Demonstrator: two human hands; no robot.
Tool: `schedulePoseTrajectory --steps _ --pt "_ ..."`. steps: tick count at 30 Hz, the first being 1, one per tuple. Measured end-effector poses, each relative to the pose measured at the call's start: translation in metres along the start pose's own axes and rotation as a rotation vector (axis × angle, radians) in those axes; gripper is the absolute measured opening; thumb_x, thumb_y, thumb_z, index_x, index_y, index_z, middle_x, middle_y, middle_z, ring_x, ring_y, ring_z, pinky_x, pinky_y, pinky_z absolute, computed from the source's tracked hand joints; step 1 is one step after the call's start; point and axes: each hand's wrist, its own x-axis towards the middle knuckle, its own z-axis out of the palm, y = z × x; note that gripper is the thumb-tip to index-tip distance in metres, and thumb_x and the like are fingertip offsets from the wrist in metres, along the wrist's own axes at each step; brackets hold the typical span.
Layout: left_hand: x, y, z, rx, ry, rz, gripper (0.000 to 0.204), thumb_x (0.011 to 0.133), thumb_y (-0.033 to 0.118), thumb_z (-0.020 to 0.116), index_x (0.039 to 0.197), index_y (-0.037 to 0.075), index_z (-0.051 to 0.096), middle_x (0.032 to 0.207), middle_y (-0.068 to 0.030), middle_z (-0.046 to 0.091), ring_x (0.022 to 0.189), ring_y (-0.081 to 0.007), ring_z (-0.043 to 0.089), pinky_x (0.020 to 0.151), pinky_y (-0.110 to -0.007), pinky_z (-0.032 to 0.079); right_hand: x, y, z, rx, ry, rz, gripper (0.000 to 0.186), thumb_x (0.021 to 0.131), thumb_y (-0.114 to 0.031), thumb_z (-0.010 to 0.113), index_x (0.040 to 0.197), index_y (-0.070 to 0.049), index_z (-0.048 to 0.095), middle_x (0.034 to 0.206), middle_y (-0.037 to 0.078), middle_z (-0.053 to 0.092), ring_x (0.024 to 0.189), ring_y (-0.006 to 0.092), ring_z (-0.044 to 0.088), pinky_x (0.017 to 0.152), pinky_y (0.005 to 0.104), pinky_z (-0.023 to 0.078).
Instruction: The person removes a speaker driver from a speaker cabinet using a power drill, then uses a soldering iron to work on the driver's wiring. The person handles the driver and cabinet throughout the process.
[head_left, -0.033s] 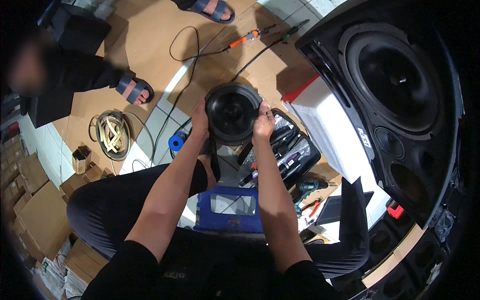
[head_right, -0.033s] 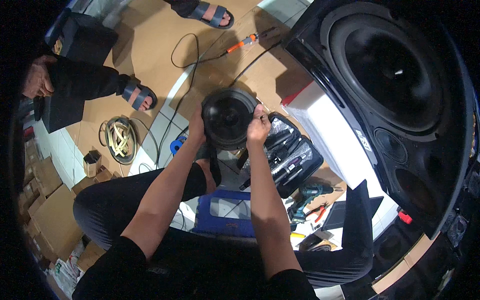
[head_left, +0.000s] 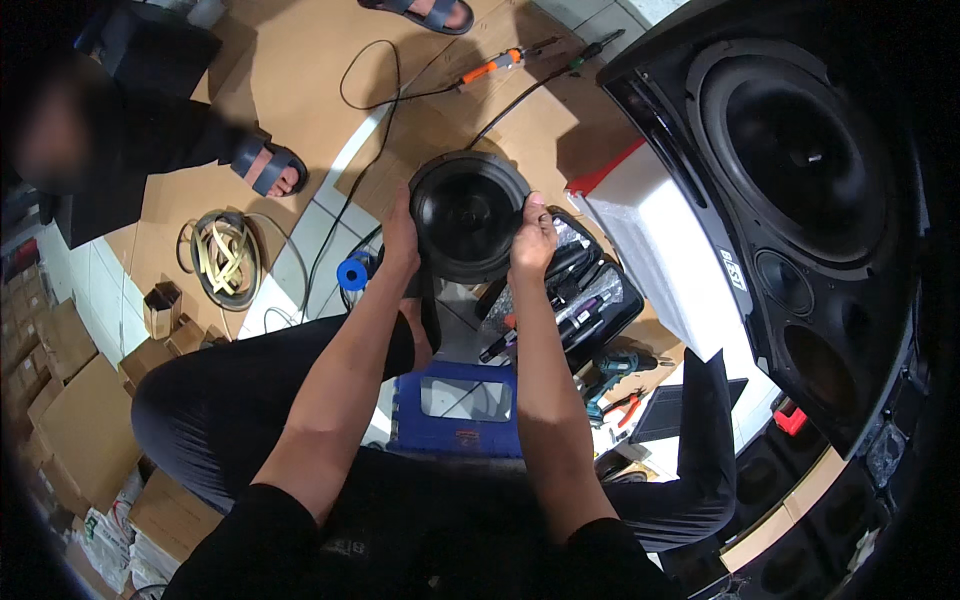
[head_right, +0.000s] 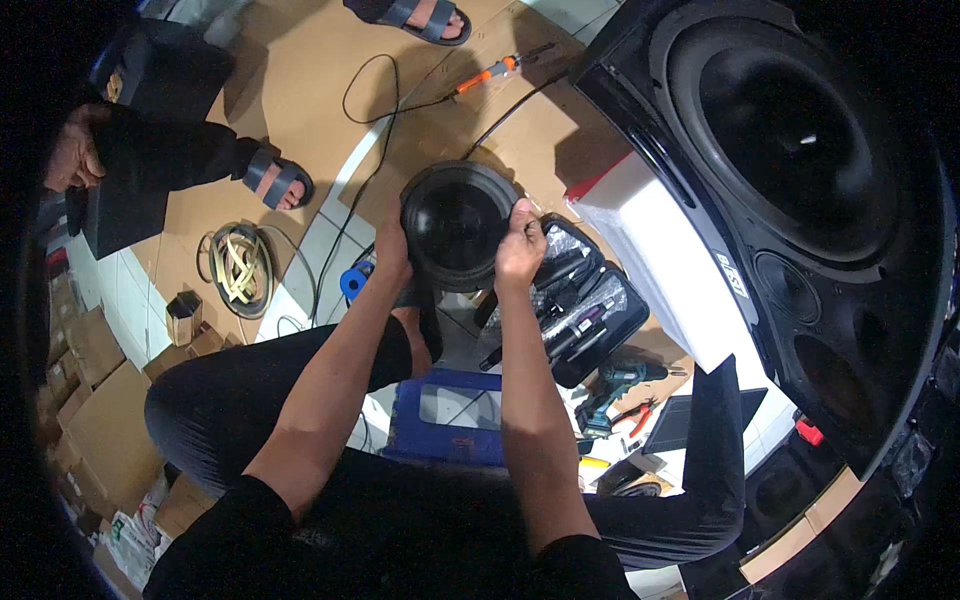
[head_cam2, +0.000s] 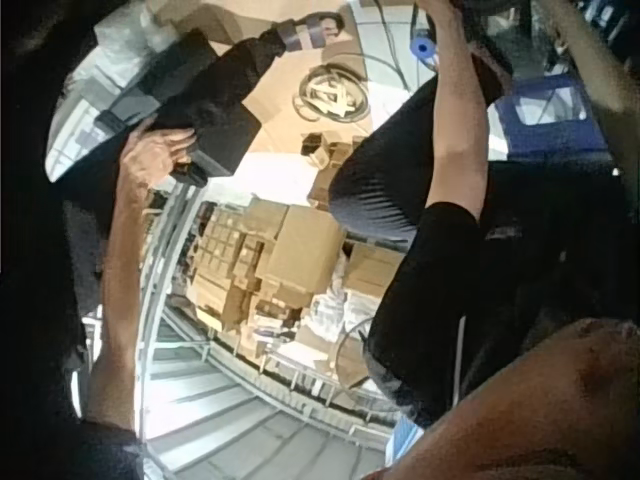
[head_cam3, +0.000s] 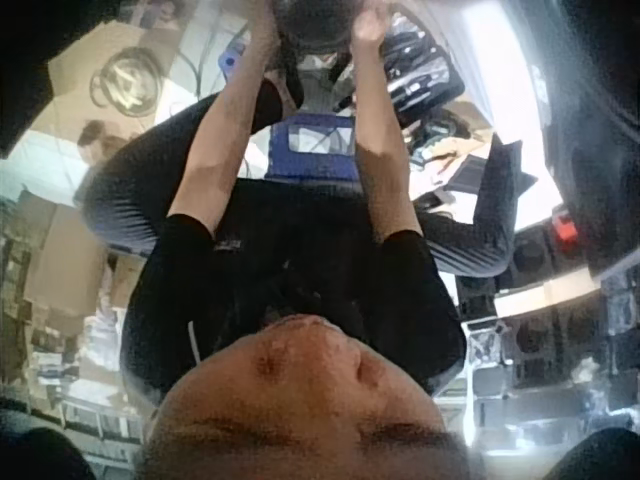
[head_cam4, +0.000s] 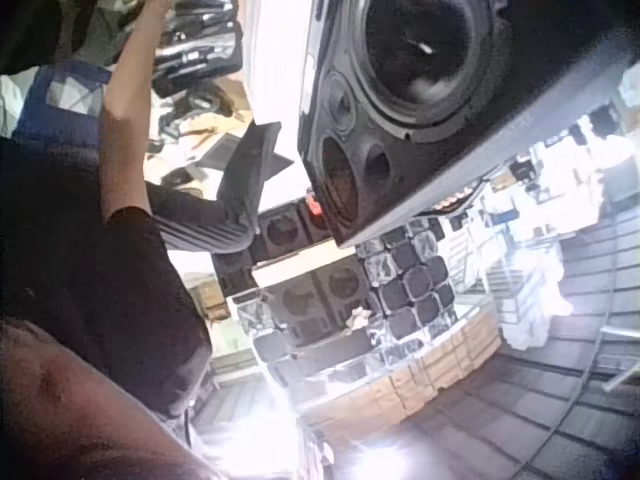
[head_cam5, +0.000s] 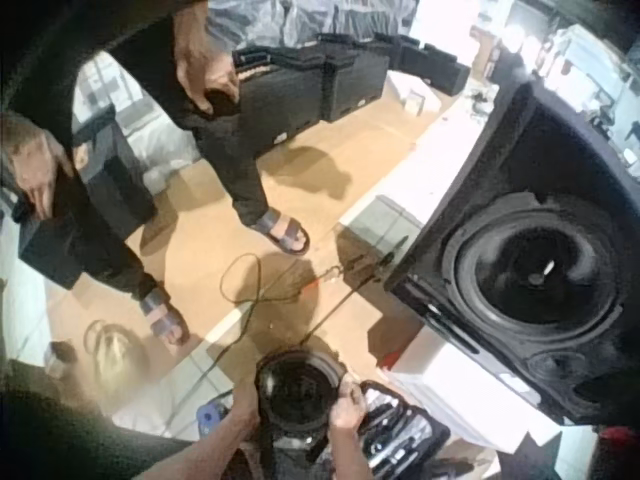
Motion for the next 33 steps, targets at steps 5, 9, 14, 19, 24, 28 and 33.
schedulePoseTrajectory --steps 5,9,14,19,24,28,33 --pt "0.032 -0.043 -0.024 0.136 0.175 0.111 0.073 0.102 0.057 0.056 0.137 -0.008 0.058 0.137 -0.0185 0.061 0.124 -0.0268 0.057 0.109 -0.036 0.041 0.03 0.057 -0.005 0.105 -0.033 -0.045 0.055 0.102 -0.052 0.061 0.099 0.001 0.072 0.091 0.002 0.065 0.086 0.0131 0.051 0.083 0.0315 0.045" --pt "-0.006 -0.026 0.004 0.173 0.146 0.005 0.081 0.102 0.062 0.05 0.14 -0.009 0.055 0.139 -0.021 0.059 0.126 -0.0296 0.056 0.109 -0.036 0.04 0.031 0.047 -0.009 0.042 0.067 -0.115 0.047 0.102 -0.046 0.065 0.102 0.0 0.076 0.09 0.003 0.067 0.087 0.0129 0.054 0.083 0.0307 0.046" --pt "-0.025 -0.045 -0.013 0.144 0.277 -0.035 0.077 0.104 0.061 0.043 0.138 -0.006 0.058 0.134 -0.0226 0.063 0.126 -0.0291 0.057 0.112 -0.037 0.036 0.059 0.037 -0.019 -0.213 -0.256 0.021 0.047 0.102 -0.046 0.065 0.113 -0.001 0.072 0.107 0.004 0.069 0.103 0.0151 0.057 0.099 0.0308 0.043" --pt "-0.004 0.003 0.002 0.582 0.008 0.246 0.056 0.098 0.04 0.058 0.135 -0.003 0.06 0.129 -0.0248 0.066 0.119 -0.0335 0.063 0.105 -0.039 0.045 0.044 0.072 -0.045 -0.015 -0.221 -0.266 0.036 0.092 -0.008 0.077 0.123 -0.001 0.06 0.109 0.006 0.069 0.104 0.0159 0.063 0.097 0.0283 0.047" --pt "0.018 0.011 -0.009 0.901 -0.3 0.282 0.059 0.081 0.011 0.072 0.136 0.0 0.056 0.123 -0.0225 0.068 0.112 -0.0336 0.067 0.099 -0.04 0.05 -0.016 0.045 -0.025 -0.067 -0.211 -0.238 0.041 0.089 0.004 0.072 0.126 -0.002 0.057 0.109 0.009 0.07 0.102 0.0163 0.065 0.094 0.0307 0.05" --pt "0.005 0.022 0.003 0.912 -0.334 0.319 0.063 0.078 0.004 0.074 0.138 0.001 0.053 0.122 -0.0204 0.069 0.113 -0.0323 0.067 0.1 -0.04 0.049 0.013 0.077 -0.036 -0.08 -0.185 -0.229 0.036 0.087 0.001 0.077 0.118 -0.003 0.06 0.106 0.009 0.072 0.095 0.0166 0.068 0.089 0.0301 0.053" --pt "0.01 0.02 -0.005 0.99 -0.348 0.376 0.063 0.08 0.005 0.075 0.139 0.003 0.052 0.122 -0.018 0.068 0.115 -0.0308 0.065 0.102 -0.04 0.048 0.009 0.073 -0.032 -0.402 -0.093 -0.327 0.039 0.084 -0.003 0.082 0.117 -0.001 0.061 0.102 0.009 0.074 0.091 0.0174 0.069 0.086 0.0306 0.054"
